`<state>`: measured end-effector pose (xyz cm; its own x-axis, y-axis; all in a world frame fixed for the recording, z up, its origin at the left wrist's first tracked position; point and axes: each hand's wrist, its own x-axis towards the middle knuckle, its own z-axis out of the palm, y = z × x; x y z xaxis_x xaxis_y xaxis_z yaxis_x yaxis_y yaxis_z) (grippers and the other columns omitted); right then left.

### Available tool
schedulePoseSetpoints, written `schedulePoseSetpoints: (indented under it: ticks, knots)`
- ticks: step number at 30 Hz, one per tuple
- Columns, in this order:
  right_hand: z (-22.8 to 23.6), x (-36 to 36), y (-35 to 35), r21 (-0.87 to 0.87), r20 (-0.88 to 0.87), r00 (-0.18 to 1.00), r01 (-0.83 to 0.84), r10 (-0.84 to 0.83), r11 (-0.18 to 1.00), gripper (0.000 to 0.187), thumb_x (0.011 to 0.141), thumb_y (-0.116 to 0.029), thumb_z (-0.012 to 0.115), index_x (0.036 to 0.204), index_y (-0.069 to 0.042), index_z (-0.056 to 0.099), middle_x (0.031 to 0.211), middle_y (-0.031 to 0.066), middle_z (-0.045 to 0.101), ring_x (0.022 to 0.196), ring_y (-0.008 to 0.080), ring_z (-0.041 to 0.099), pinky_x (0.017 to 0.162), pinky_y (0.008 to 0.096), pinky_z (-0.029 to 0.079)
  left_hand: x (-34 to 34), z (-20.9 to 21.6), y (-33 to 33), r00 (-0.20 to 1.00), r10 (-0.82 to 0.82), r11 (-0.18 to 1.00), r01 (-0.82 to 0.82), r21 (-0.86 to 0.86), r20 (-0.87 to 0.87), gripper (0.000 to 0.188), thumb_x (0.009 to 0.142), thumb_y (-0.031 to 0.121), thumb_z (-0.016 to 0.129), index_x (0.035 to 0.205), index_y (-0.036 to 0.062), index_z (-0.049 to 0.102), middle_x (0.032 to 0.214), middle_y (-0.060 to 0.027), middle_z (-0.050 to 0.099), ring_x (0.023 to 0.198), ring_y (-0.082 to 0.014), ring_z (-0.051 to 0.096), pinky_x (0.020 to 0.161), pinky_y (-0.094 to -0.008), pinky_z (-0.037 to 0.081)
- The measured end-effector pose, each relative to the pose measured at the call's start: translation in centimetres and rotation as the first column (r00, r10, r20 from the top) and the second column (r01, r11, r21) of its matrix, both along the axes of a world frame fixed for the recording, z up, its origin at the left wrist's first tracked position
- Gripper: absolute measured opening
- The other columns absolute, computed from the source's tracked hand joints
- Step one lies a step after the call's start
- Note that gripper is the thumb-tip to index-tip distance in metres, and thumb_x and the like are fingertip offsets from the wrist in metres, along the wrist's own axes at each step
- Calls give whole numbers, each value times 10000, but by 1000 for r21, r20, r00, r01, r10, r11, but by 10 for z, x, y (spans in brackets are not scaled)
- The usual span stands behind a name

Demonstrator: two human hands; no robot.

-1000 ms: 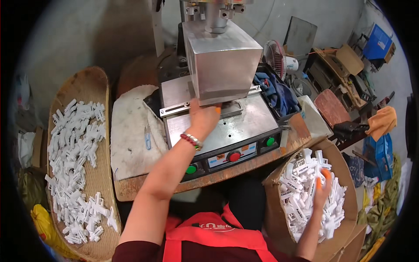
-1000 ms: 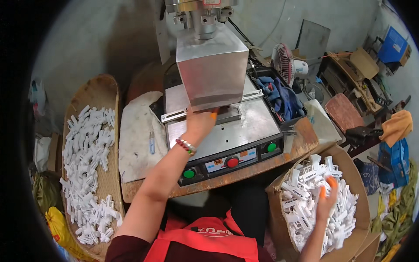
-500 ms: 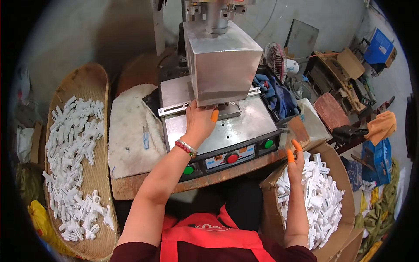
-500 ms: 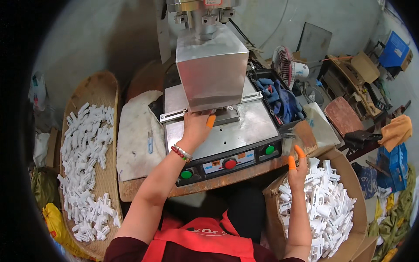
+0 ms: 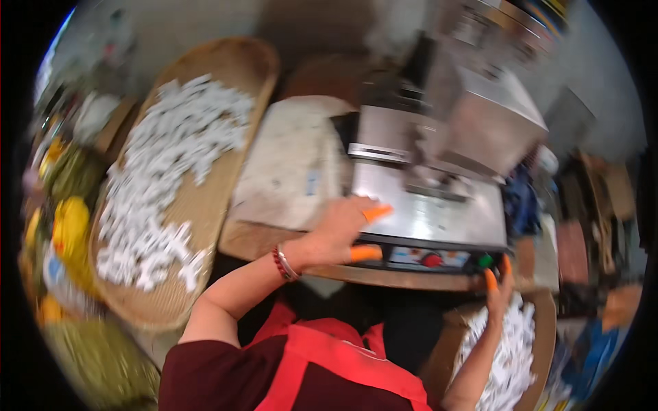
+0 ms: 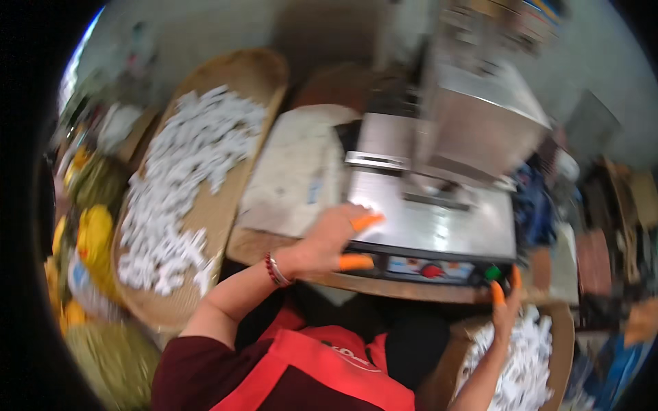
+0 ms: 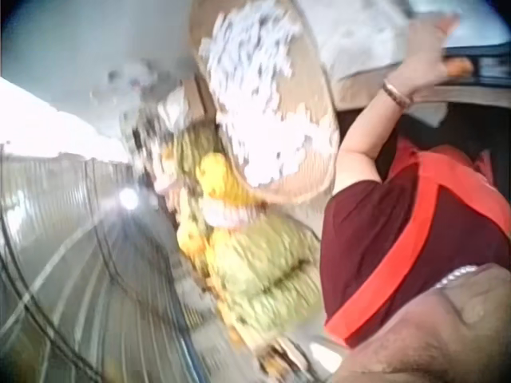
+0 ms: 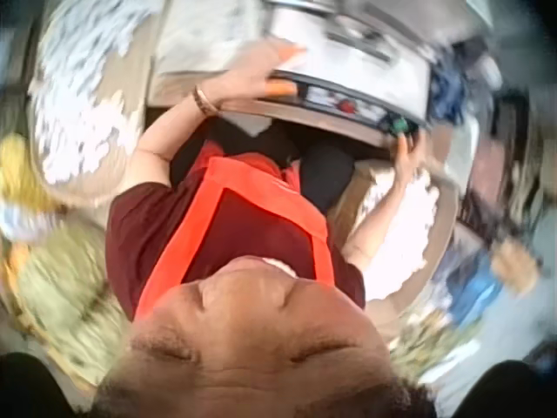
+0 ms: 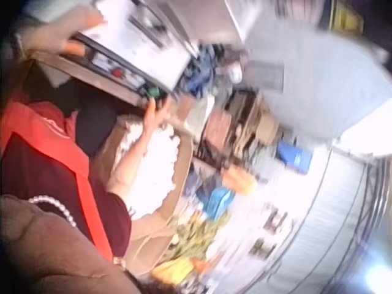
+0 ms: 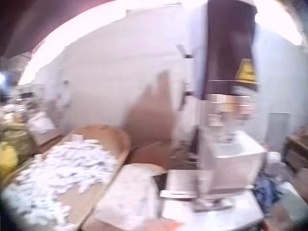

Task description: The person takes plastic toy guns from a woven basket, places them into a stamping machine to stamp them, and places the finished toy guns into a cardboard box.

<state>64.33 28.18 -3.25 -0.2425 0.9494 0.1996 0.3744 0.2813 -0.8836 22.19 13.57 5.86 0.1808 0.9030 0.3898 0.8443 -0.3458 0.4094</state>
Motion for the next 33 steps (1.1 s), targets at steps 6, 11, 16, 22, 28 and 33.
schedulePoseSetpoints:
  ticks: [6, 11, 16, 22, 28, 33]
  knots:
    - [-36, 13, 34, 29, 214, 964, 155, -158, 987, 698, 903, -291, 663, 1414, 64, 348, 1407, 178, 439, 1301, 227, 394, 1089, 322, 283, -23, -55, -41, 1000, -16, 1000, 16, -15, 3, 790, 769, 186, 731, 1454, 195, 337, 1498, -118, 287, 1372, -340, 262, 1082, -466, 316]
    - [-36, 21, 47, -47, 230, 952, 218, -202, 975, 700, 913, -339, 636, 1419, 47, 342, 1401, 147, 444, 1268, 227, 425, 1059, 311, 310, -16, -56, -31, 995, 36, 999, -38, 21, 91, 696, 778, 242, 720, 1400, 169, 417, 1481, -132, 300, 1372, -373, 232, 1067, -526, 290]
    - [-47, 30, 52, -75, 88, 973, 221, -214, 972, 638, 926, -292, 611, 1418, 28, 360, 1375, 119, 460, 1204, 204, 455, 1014, 299, 346, -48, -50, -40, 919, 33, 993, -75, 93, 393, 570, 795, 189, 660, 1328, 94, 482, 1352, -142, 449, 1266, -336, 391, 1023, -439, 352]
    - [-36, 34, 40, -121, 143, 967, 230, -212, 966, 622, 928, -276, 604, 1417, 24, 366, 1370, 111, 462, 1191, 198, 458, 1003, 298, 352, -282, -69, -186, 513, 856, 505, -809, -301, 57, 208, 763, 186, 653, 901, 32, 625, 910, -176, 639, 860, -351, 615, 711, -427, 491]
    - [-35, 29, 40, -119, 133, 979, 171, -155, 978, 607, 929, -261, 597, 1416, 20, 371, 1365, 104, 464, 1178, 192, 460, 992, 297, 358, -331, -181, -330, 196, 693, -188, -880, -436, -694, 871, 720, 433, 758, 1454, 234, 333, 1477, -172, 316, 1330, -408, 349, 954, -656, 331]
    - [-32, 22, 32, 31, 112, 961, 251, -253, 968, 571, 929, -204, 598, 1407, 22, 384, 1387, 127, 460, 1207, 221, 471, 1032, 336, 345, -345, -178, -337, 300, 849, 85, -890, -448, -434, 780, 780, 184, 656, 1470, 167, 293, 1315, -193, 509, 1115, -367, 551, 896, -516, 449]
